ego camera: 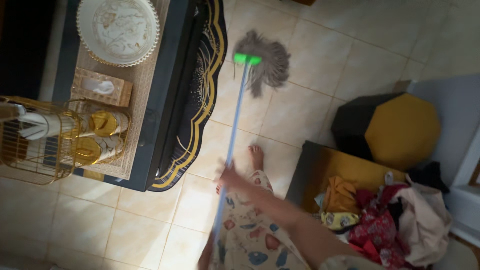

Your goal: The person mops a tiled floor in various rooms, moving several pairs of shoes aside to clean the area around them.

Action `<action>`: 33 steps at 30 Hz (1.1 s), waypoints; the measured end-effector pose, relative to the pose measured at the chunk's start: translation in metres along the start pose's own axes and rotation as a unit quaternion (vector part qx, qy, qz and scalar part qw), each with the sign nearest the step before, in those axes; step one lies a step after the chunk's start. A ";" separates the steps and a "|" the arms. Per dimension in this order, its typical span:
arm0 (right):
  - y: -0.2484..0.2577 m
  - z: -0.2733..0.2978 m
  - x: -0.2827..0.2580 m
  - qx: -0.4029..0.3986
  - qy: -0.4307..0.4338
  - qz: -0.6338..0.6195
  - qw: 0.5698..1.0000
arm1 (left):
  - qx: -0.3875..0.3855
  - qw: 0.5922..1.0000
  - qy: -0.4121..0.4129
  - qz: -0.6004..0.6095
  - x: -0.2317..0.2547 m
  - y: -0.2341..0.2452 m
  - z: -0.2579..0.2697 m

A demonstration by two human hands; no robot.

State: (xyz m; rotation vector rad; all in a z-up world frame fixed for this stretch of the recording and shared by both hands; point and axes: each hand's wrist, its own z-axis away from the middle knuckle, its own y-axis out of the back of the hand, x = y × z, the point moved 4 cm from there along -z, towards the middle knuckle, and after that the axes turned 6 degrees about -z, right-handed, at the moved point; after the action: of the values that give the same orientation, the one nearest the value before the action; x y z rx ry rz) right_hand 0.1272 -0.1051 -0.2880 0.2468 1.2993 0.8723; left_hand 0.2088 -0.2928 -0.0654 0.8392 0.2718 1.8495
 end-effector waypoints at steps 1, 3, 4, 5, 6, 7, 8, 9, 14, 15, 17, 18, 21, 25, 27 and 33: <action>0.023 -0.007 0.035 0.004 0.007 0.060 0.998 | 0.001 0.999 -0.031 0.015 0.025 -0.009 -0.023; 0.083 -0.041 0.102 0.002 0.020 0.041 0.999 | 0.015 0.992 -0.111 0.055 0.076 -0.016 -0.069; 0.106 -0.060 0.128 0.014 -0.088 0.047 0.995 | 0.028 0.985 -0.153 0.069 0.102 -0.019 -0.087; 0.128 -0.072 0.151 -0.022 -0.088 0.140 0.986 | 0.039 0.977 -0.192 0.083 0.129 -0.023 -0.108; 0.143 -0.078 0.169 -0.055 -0.086 0.230 0.968 | 0.011 0.991 -0.128 0.039 0.143 -0.027 -0.126; 0.149 -0.082 0.174 -0.055 -0.079 0.238 0.966 | -0.019 0.998 -0.063 -0.005 0.152 -0.031 -0.140; 0.154 -0.085 0.177 -0.054 -0.074 0.248 0.965 | -0.052 0.997 0.001 -0.049 0.153 -0.034 -0.148; 0.157 -0.091 0.179 -0.053 -0.069 0.257 0.963 | -0.029 1.000 -0.004 -0.004 0.149 -0.029 -0.148; 0.096 -0.032 0.086 0.132 0.011 -0.068 0.989 | 0.013 0.994 0.063 0.088 0.064 -0.009 -0.051; 0.080 -0.023 0.063 0.074 0.030 0.002 0.997 | 0.013 0.992 0.088 0.084 0.052 -0.005 -0.036; 0.060 -0.001 0.033 -0.008 0.068 0.052 0.996 | 0.008 0.988 0.133 0.076 0.037 0.001 -0.006; 0.057 0.009 0.027 -0.029 0.084 0.050 0.995 | 0.004 0.986 0.148 0.079 0.043 -0.004 0.001; 0.079 -0.008 0.062 -0.096 0.088 0.105 0.986 | 0.003 0.985 0.138 0.104 0.070 -0.022 -0.002; 0.178 -0.087 0.149 0.148 0.069 0.228 0.960 | 0.044 0.983 -0.048 0.173 0.173 -0.044 -0.121; 0.201 -0.090 0.195 -0.026 0.016 0.237 0.971 | 0.018 0.976 -0.040 0.212 0.212 -0.058 -0.150; 0.204 -0.071 0.158 -0.057 -0.018 0.263 0.963 | -0.017 0.989 -0.066 0.131 0.175 -0.057 -0.129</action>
State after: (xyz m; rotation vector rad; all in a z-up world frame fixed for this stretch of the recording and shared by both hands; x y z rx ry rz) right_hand -0.0211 0.1168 -0.2993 0.5283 1.1595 1.3821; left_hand 0.1269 -0.0894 -0.1165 1.0074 0.0483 2.0236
